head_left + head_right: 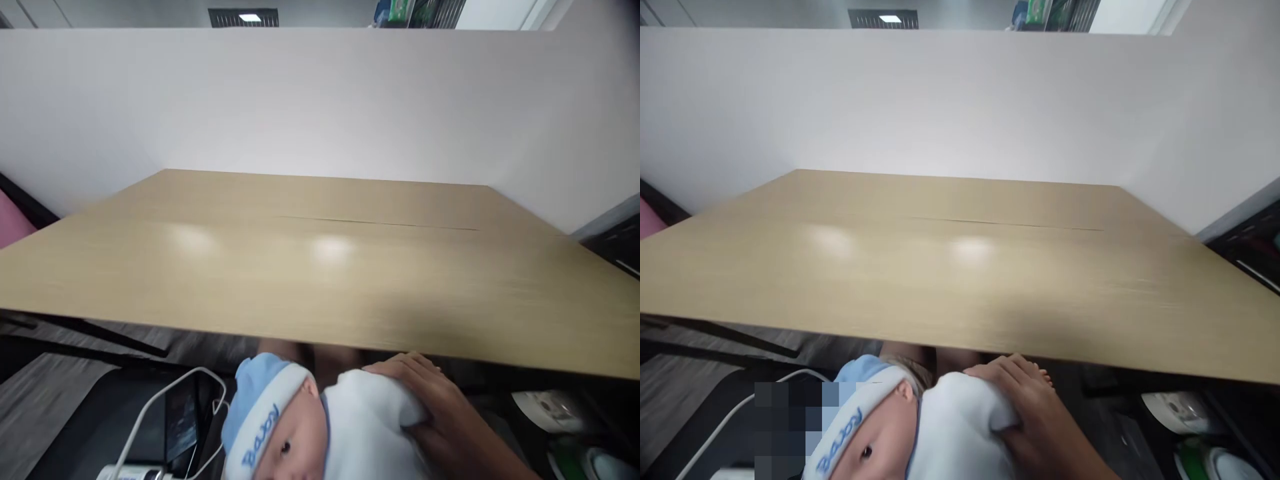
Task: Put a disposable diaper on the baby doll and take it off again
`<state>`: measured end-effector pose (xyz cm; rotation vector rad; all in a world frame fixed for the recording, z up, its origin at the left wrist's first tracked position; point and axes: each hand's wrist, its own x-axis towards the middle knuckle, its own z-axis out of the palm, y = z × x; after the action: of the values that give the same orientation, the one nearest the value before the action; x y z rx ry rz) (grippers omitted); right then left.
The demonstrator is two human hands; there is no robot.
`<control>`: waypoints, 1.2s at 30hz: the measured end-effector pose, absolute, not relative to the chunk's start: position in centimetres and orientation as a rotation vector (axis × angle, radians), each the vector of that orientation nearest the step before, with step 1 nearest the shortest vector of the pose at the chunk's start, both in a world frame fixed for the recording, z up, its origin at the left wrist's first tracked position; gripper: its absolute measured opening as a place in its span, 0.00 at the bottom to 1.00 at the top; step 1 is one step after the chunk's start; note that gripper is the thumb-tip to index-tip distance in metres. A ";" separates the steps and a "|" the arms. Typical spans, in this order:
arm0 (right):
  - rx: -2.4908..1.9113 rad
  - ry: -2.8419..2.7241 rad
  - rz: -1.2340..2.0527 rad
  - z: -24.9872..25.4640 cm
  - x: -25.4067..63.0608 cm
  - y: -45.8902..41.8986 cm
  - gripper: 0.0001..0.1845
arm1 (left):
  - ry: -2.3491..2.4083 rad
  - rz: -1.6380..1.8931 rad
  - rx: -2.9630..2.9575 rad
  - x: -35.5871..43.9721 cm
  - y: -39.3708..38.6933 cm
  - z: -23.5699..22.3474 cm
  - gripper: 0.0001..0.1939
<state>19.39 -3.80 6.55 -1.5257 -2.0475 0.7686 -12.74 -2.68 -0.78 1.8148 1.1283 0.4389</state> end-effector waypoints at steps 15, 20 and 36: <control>-1.561 -1.937 0.826 -4.6 19.8 -4.8 0.23 | 1.355 -0.092 2.205 -19.6 -9.0 -6.8 0.33; -1.592 -1.896 0.894 -3.2 20.1 -8.8 0.19 | 1.425 -0.381 2.328 -20.5 -9.1 -4.5 0.33; -1.716 -2.002 0.637 -3.0 17.6 -5.7 0.12 | 0.628 0.448 2.014 -10.9 -2.2 -1.6 0.14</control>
<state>17.64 -5.67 -3.01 -1.7163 -2.0017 0.6366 -10.86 -2.20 -1.64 2.0137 0.6275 0.4482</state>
